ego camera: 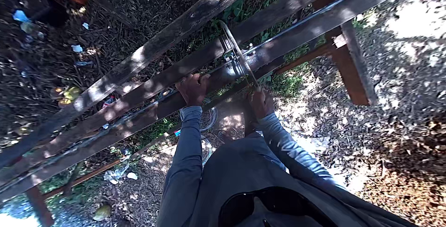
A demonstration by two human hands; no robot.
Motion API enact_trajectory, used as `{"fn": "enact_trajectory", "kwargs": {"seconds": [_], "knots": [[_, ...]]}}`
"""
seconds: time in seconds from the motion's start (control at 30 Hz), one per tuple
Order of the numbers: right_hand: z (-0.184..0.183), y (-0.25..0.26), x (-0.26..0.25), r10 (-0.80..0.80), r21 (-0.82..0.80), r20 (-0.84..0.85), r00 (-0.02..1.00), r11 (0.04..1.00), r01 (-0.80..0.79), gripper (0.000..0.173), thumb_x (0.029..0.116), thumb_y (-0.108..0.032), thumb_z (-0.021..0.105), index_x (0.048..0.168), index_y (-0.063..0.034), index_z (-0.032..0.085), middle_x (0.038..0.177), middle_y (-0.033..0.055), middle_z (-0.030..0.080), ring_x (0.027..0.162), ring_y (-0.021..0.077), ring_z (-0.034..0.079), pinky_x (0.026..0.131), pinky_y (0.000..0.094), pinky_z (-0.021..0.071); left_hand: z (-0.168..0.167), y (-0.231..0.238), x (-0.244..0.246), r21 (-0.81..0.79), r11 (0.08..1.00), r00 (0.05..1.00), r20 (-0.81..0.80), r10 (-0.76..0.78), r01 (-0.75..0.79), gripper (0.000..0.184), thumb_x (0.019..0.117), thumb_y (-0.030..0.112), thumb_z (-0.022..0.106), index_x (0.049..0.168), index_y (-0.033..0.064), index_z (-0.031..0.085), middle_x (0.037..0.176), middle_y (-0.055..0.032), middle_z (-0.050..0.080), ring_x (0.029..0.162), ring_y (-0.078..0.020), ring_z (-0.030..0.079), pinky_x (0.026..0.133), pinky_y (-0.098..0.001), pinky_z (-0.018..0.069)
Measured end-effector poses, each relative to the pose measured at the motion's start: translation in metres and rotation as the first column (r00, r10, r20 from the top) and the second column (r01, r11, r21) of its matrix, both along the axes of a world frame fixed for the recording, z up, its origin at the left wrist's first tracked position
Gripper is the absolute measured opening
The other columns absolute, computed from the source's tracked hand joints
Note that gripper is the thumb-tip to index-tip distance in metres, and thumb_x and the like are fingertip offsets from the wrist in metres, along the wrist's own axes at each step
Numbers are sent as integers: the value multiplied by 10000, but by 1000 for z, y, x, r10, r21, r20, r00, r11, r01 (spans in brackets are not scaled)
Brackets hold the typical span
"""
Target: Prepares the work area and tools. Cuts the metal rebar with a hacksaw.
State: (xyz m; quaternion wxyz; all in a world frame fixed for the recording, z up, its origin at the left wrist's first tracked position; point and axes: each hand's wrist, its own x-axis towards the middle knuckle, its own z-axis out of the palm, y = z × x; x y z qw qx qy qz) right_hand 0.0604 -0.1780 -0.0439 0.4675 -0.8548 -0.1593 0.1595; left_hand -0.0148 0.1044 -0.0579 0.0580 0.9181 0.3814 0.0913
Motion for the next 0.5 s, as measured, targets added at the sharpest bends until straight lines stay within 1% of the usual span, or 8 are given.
{"fn": "enact_trajectory", "kwargs": {"seconds": [0.07,0.13,0.17,0.2,0.27,0.33,0.4,0.5], "knots": [[-1,-48,-32,-23,-2,-21,1000,1000,23,774,1061,-612,169,883,-42,661,604,46,534,533,185,547,532,455,507,-2,0,0,-16,1000,1000,-22,2,-2,620,954,770,404,1040,262,750,970,-17,712,977,-263,652,996,-593,397],[17,-68,-46,-22,-6,9,1000,1000,22,752,1075,-573,181,954,-36,692,600,18,522,526,134,526,521,401,488,-2,-1,-1,-14,1000,1000,-27,0,0,632,955,772,397,1029,255,753,971,-18,719,975,-267,660,998,-605,405],[28,-64,-43,-21,-31,21,1000,999,21,749,1076,-557,188,986,-27,710,599,20,526,526,130,525,524,395,486,-3,-1,-1,-4,1000,1000,-11,-6,6,629,955,772,402,1004,250,750,956,-19,718,963,-265,659,983,-598,409],[36,-51,-35,-15,-71,36,999,997,17,741,1074,-546,196,966,-22,709,593,31,524,522,142,528,520,406,486,-3,0,-1,4,1000,1000,1,-10,10,623,955,770,406,988,251,749,947,-15,717,955,-256,660,979,-592,412],[43,-4,-4,10,-153,37,999,988,-4,735,1068,-548,207,836,-7,646,605,99,536,563,240,568,550,497,487,-1,1,0,-2,1000,1000,4,-10,10,616,956,765,410,988,253,750,950,-10,719,960,-248,663,984,-587,412],[35,45,30,19,-157,42,999,988,-12,714,1076,-550,229,778,-19,603,646,129,566,622,293,613,591,543,501,-1,0,-1,-10,1000,1000,-3,-6,6,624,952,775,404,1001,259,751,941,-7,712,955,-243,661,987,-583,414],[28,72,49,-9,-124,34,999,992,13,707,1079,-539,246,806,-19,639,695,151,620,684,322,651,649,577,517,-1,1,-2,6,1000,1000,12,-3,3,623,948,782,406,1001,266,751,933,0,716,943,-240,660,980,-572,419],[21,57,37,0,-58,79,997,998,4,735,1091,-555,180,854,-36,644,669,123,578,644,286,617,616,547,504,-3,-1,-4,20,1000,1000,20,-5,5,606,953,773,408,989,269,743,926,7,714,933,-231,659,967,-565,417]]}}
